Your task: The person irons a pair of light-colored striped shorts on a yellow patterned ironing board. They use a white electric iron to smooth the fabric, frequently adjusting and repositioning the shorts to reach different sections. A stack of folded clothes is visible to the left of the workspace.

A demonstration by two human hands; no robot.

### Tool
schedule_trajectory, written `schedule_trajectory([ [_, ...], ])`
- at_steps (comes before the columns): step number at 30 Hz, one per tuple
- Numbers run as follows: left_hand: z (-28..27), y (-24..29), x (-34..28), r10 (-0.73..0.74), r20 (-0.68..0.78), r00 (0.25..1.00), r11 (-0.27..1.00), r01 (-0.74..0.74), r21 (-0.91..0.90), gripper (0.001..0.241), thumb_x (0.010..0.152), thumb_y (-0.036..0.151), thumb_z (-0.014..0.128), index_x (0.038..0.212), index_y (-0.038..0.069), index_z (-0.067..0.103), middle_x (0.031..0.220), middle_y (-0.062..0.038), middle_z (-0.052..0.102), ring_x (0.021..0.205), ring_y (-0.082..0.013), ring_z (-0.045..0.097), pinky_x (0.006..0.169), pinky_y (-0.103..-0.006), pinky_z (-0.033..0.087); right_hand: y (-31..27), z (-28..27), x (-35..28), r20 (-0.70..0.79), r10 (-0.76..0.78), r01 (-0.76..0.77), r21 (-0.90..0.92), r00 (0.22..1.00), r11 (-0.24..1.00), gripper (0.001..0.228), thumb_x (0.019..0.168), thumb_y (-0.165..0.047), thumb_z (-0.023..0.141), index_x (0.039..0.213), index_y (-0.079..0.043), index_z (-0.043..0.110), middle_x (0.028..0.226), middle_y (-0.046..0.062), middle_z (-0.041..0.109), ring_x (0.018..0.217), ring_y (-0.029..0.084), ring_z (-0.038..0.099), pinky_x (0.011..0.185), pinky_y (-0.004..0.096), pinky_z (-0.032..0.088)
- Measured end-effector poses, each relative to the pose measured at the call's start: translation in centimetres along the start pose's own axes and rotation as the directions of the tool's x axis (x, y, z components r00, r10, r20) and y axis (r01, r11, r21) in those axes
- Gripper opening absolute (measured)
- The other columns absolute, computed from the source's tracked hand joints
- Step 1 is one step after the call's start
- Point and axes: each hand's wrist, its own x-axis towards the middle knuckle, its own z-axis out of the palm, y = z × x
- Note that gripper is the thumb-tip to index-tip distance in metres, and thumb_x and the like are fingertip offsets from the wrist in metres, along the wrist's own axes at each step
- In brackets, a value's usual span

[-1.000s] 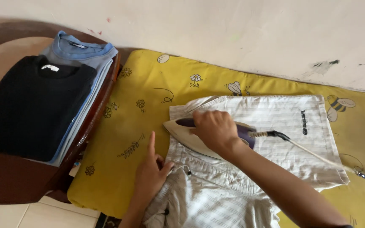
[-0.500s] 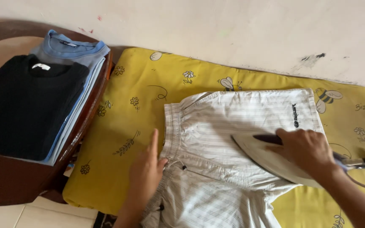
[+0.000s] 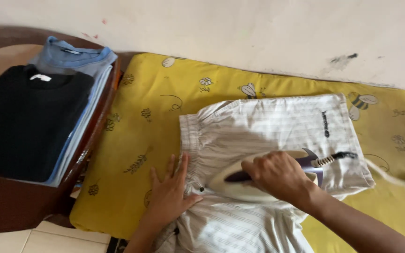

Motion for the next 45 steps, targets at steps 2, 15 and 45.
schedule_trajectory([
  [2,-0.6,0.3,-0.1,0.003,0.043,0.999,0.996,0.001,-0.09,0.129,0.089,0.059,0.079,0.162,0.017,-0.018,0.176,-0.002,-0.006,0.16,-0.0276,-0.009,0.114,-0.0747,-0.005,0.3,1.2,-0.4,-0.062,-0.159,0.158,-0.015,0.985,0.987,0.018,0.107,-0.019,0.057,0.09,-0.015,0.054,0.052,-0.009,0.045,0.04,0.006,0.035,0.033,0.03,0.036],
  [15,1.3,-0.4,0.3,0.035,-0.086,0.996,0.993,-0.044,-0.11,0.139,0.079,0.057,0.088,0.162,0.013,-0.014,0.175,0.004,0.008,0.16,-0.0299,0.003,0.112,-0.0779,0.003,4.3,-1.3,-1.0,0.304,0.119,-0.064,-0.186,0.945,0.98,0.069,0.096,-0.086,0.022,0.11,-0.025,0.052,0.056,-0.013,0.059,0.043,0.01,0.056,0.039,0.036,0.048],
  [45,7.5,24.2,3.9,0.744,-0.101,0.66,0.666,-0.745,0.033,0.052,0.105,0.049,0.052,0.098,-0.001,0.065,0.084,-0.017,0.066,0.068,-0.028,0.061,0.053,-0.0398,0.054,9.8,13.9,-22.6,0.042,0.976,-0.524,0.848,0.215,0.078,0.007,0.091,-0.007,0.08,0.098,-0.007,0.079,0.068,0.01,0.07,0.058,0.012,0.062,0.06,0.027,0.054],
])
